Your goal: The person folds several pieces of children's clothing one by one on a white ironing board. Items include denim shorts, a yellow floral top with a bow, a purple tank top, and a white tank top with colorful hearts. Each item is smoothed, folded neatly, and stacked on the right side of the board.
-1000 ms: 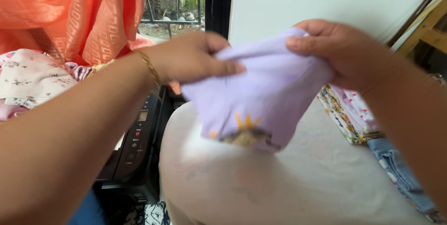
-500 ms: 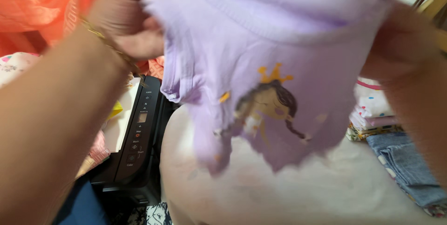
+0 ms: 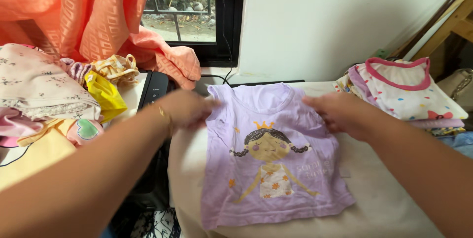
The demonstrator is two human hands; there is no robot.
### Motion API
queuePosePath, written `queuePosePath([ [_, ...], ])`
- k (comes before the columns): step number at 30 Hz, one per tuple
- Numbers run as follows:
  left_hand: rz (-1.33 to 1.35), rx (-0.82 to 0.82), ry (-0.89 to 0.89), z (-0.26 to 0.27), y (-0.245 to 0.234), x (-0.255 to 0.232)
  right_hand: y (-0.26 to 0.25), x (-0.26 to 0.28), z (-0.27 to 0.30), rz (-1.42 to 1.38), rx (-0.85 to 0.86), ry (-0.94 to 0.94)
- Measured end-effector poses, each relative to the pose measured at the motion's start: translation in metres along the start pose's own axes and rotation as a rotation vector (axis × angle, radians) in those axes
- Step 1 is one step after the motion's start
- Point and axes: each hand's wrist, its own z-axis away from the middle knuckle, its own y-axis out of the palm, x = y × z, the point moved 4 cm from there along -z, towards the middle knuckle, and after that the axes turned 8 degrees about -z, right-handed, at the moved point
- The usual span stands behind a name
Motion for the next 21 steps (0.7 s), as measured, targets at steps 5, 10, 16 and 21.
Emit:
queuePosePath([
  [5,-0.57,-0.17,-0.012,0.088,0.038,-0.016,-0.01,-0.018,0.044,0.227,0.055,0.189],
  [10,-0.241,-0.369,-0.08,0.112,0.04,-0.013,-0.002,-0.039,0.066,0.013,0.035,0.094],
  [16,-0.461,-0.306,-0.212,0.117,0.022,0.013,-0.011,-0.063,0.076,0.18,-0.14,0.108],
  [21,-0.45,-0.361,-0.089,0.113,0.017,-0.001,-0.014,-0.052,0.071,0.208,-0.089,0.152],
])
